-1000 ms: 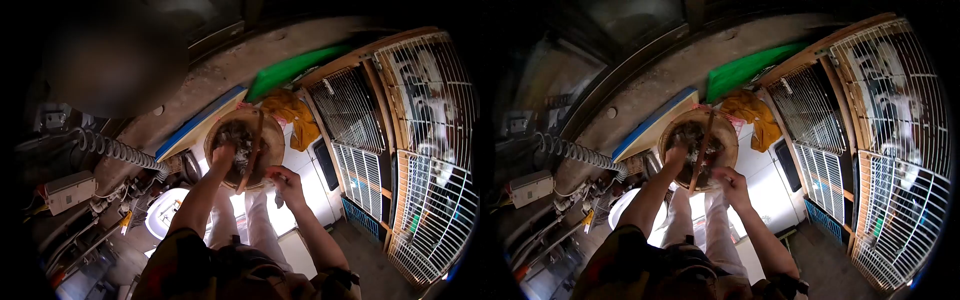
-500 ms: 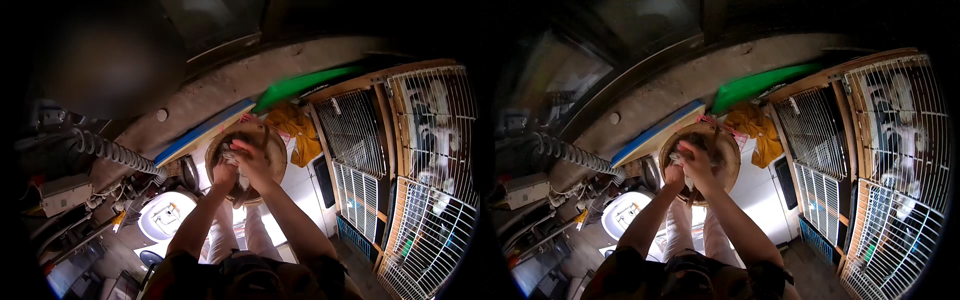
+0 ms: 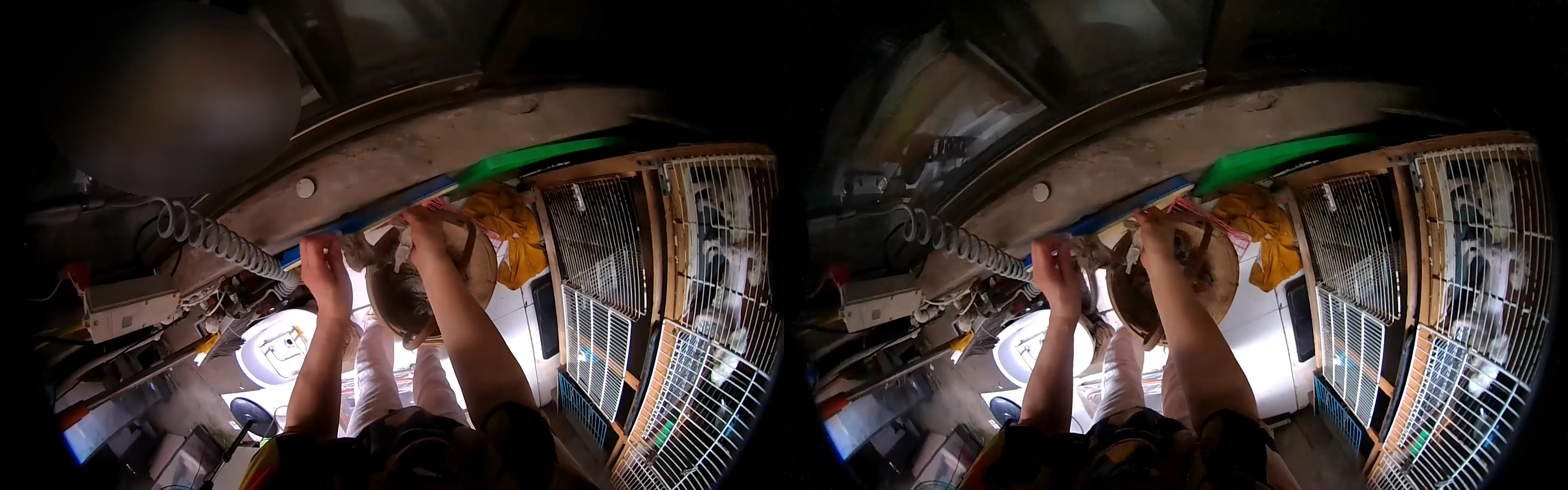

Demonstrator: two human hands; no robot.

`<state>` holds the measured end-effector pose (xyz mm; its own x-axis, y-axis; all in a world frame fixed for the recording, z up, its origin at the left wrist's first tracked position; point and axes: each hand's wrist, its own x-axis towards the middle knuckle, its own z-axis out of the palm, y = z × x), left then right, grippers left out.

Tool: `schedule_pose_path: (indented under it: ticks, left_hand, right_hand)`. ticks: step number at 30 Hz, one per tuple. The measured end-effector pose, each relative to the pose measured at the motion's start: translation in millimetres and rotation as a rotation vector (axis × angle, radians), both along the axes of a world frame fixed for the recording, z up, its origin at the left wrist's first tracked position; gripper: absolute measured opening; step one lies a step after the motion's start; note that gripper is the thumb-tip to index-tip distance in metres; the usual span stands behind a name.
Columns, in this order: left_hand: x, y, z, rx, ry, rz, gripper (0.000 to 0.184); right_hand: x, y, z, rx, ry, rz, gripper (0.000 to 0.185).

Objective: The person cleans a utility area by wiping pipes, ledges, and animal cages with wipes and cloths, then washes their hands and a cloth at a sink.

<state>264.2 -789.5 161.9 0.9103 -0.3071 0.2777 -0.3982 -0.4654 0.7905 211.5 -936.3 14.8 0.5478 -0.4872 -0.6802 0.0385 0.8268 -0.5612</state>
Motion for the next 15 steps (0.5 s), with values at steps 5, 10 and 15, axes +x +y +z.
schedule_pose_path:
  ticks: [5, 10, 15]
  left_hand:
    - [13.0, -10.8, -18.5, 0.112, -0.063, -0.098, 0.016]
    - [7.4, -0.5, -51.1, 0.208, -0.011, -0.163, 0.025]
    - [15.8, -11.0, -55.4, 0.21, -0.022, -0.163, 0.025]
  right_hand:
    - [2.6, 0.2, 5.7, -0.012, -0.027, -0.052, 0.006]
    - [-12.3, 7.2, 30.4, -0.077, 0.054, -0.099, 0.008]
    - [-23.7, 14.1, 31.0, -0.055, -0.017, -0.142, 0.017]
